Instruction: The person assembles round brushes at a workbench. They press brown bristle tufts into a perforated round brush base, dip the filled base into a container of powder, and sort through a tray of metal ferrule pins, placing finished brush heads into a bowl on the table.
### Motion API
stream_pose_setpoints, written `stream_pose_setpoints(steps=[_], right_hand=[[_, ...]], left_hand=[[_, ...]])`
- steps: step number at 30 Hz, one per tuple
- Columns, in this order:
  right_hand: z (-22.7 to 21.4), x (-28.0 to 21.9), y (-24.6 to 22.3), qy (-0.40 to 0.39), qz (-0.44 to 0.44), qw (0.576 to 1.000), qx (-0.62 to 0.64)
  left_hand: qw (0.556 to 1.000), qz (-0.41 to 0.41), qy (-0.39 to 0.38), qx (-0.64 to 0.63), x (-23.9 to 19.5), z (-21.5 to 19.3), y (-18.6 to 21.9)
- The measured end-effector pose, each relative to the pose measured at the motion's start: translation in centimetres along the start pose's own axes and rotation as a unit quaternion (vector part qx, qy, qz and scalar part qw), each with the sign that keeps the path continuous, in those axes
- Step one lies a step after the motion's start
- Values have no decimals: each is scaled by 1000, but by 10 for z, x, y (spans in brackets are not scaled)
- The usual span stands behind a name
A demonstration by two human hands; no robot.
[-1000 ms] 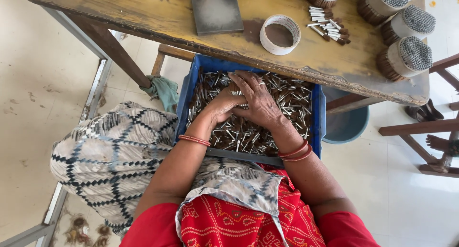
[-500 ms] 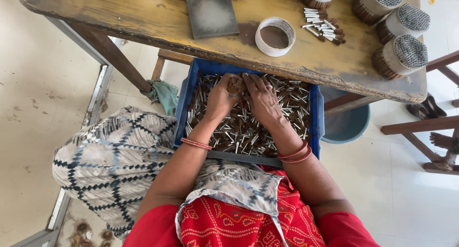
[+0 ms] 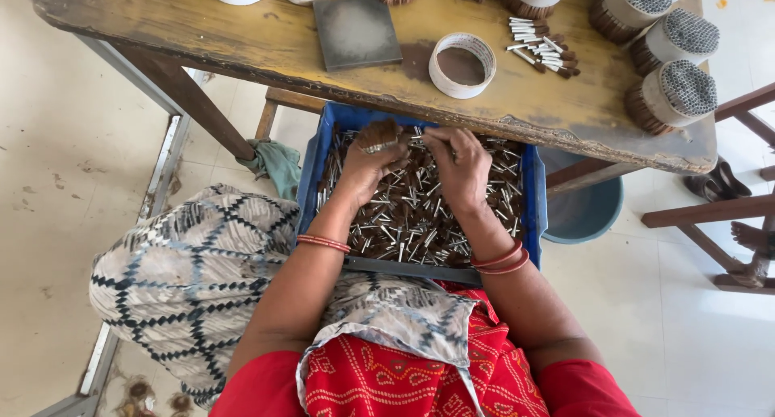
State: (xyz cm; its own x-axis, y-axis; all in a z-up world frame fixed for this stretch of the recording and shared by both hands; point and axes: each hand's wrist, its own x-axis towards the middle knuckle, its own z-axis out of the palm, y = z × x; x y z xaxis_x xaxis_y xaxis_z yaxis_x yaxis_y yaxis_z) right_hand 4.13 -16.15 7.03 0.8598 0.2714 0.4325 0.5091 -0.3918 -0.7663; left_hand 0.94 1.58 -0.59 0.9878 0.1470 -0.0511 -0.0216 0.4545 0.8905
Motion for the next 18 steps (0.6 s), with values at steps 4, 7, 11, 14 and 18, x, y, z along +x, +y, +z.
stream_pose_setpoints(steps=[4,7,11,14,18], right_hand=[[9,-7,-5,-30,-187,979,-79],[4,-1,-23,-94,-219,965,-107],[-2,4,-51,-148,-254,948,-122],[0,0,-42,-193,-255,941,-108],[-2,2,-25,-264,-229,935,-55]], left_hand=[[968,-99,10,-231,-7,2,11],[969,-87,10,-231,3,-2,-3],[985,-120,0,-127,-5,-1,-4],[976,-203,-63,-53,-13,9,5],[985,-104,-27,137,-1,-3,-23]])
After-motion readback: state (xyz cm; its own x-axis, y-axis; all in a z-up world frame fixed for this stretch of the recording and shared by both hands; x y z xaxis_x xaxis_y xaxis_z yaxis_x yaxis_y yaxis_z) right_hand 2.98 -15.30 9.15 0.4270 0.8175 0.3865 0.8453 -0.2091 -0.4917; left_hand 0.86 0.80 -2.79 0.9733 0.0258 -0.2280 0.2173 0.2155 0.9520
